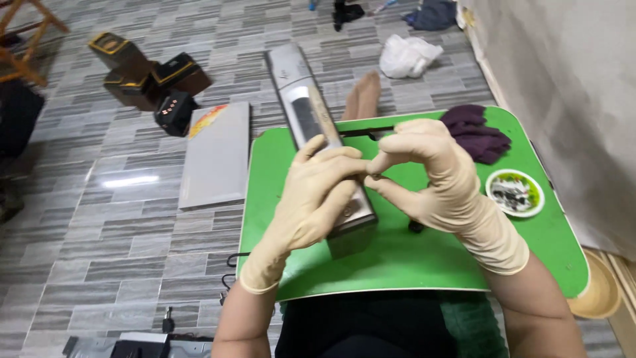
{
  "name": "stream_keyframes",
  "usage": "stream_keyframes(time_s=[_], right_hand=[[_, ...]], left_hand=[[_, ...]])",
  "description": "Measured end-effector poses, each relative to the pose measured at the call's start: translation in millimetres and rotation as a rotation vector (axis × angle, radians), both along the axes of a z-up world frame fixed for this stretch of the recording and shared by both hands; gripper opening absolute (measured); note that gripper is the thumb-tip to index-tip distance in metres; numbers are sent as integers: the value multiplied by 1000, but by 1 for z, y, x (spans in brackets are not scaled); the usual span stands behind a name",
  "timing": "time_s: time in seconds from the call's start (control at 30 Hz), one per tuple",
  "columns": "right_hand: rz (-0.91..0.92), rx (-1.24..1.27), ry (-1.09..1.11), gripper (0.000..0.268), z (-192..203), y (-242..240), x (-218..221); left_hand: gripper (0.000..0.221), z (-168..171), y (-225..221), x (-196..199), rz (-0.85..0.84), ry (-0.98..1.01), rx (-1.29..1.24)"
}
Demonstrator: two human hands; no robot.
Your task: Repairing and cleaning the metal casing of an electronic device using a screwdriver and a cloth
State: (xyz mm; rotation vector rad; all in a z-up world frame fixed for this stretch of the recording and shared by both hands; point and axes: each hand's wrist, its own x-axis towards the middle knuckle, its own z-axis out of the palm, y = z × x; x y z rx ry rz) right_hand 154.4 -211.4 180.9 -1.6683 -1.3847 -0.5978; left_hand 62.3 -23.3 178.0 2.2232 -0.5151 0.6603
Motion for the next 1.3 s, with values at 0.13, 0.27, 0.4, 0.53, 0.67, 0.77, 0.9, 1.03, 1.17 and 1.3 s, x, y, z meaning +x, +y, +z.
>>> stream_keyframes(time_s=[0.13, 0.27, 0.4, 0.53, 0.67, 0.77, 0.9, 1.03, 1.17, 1.3], right_hand=[[71, -53, 27, 56, 1, 15, 3], [151, -19, 193, 71, -8, 16, 8], [160, 16, 117, 69, -21, 17, 12], [111, 63, 0, 62, -24, 17, 11], [5, 28, -38, 61, -22, 8, 7], [-89, -38, 31, 66, -21, -17, 2], [-253, -128, 347, 42, -39, -72, 10], [-803, -395, 399, 31, -65, -156, 35], [-1098, -596, 645, 31, -76, -173, 31], [-1023, -754, 639, 40, -118, -136, 33]], left_hand=[[29, 2, -1, -2, 7, 29, -72], [26, 2, -3, 1, 29, 73, -76], [22, 0, -3, 2, 50, 93, -87], [21, 2, -5, 1, 52, 118, -97], [10, -3, -8, 4, 59, 113, -107], [10, 0, -14, 6, 69, 128, -110], [14, -2, -14, 5, 99, 143, -128], [14, -4, -14, 5, 87, 143, -146], [14, -1, -15, 4, 77, 139, -152], [16, -1, -14, 4, 95, 134, -127]])
